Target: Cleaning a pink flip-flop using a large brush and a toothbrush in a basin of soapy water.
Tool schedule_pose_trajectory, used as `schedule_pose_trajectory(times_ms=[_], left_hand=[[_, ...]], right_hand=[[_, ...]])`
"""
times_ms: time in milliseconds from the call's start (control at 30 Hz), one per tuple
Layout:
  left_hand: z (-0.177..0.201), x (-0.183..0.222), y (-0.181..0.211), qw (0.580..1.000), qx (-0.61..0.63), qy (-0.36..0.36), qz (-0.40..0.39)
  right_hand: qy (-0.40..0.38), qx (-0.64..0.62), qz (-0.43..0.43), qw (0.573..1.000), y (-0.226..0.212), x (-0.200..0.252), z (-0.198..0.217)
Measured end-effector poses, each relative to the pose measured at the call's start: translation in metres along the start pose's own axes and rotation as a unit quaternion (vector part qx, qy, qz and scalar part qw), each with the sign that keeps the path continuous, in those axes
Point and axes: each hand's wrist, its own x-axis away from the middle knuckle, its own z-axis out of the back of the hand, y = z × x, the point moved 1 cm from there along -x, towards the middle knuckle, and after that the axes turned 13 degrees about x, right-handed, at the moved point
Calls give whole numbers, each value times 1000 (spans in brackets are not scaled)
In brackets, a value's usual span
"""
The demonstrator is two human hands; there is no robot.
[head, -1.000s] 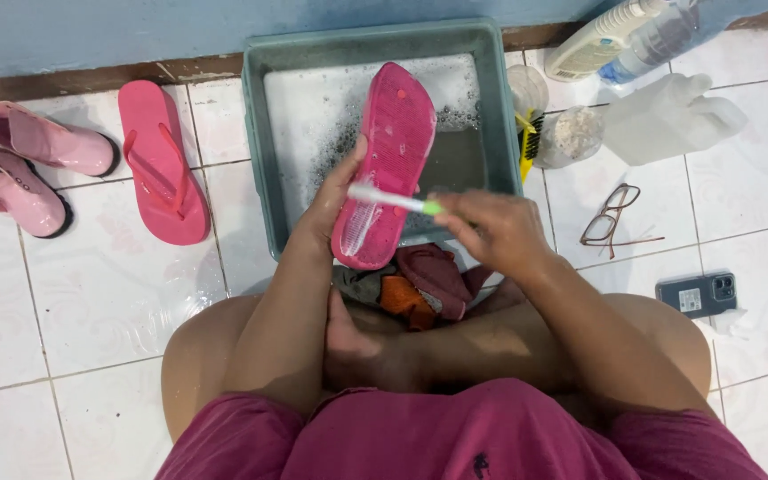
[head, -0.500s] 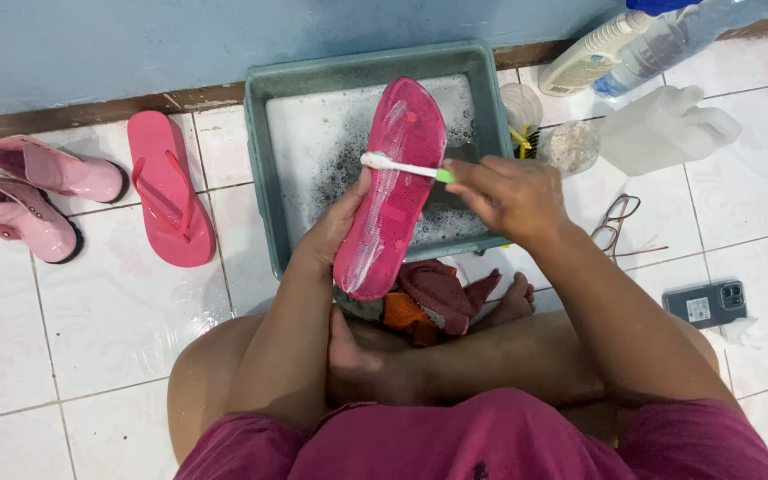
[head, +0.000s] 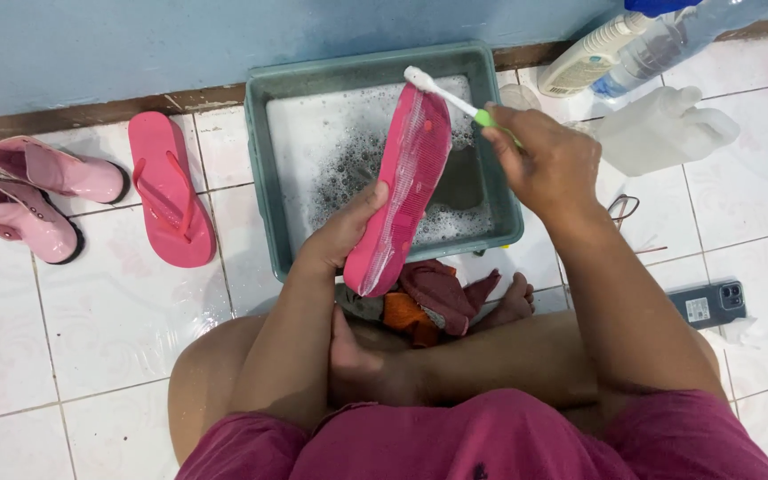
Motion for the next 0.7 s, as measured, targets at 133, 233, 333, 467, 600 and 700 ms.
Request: schedule_pose_trajectory(times_ms=[133, 233, 333, 467, 600, 700], left_hand=[[-9, 6, 6, 996, 90, 11, -2], [-17, 7, 12, 988, 150, -38, -12], [-15, 11, 11, 982, 178, -61, -17], [-11, 13, 17, 981, 174, -79, -34], [-21, 16, 16, 979, 198, -31, -32], [-20, 11, 13, 986, 158, -40, -21]], right_hand=[[-20, -97, 14, 995, -29, 23, -3], [-14, -100, -26, 995, -22, 29, -20], [-20, -139, -117, 983, -30, 18, -6], [-21, -105, -59, 992, -63, 42, -12], [3, -77, -47, 996, -48, 26, -9], [53, -9, -67, 996, -40, 10, -11]])
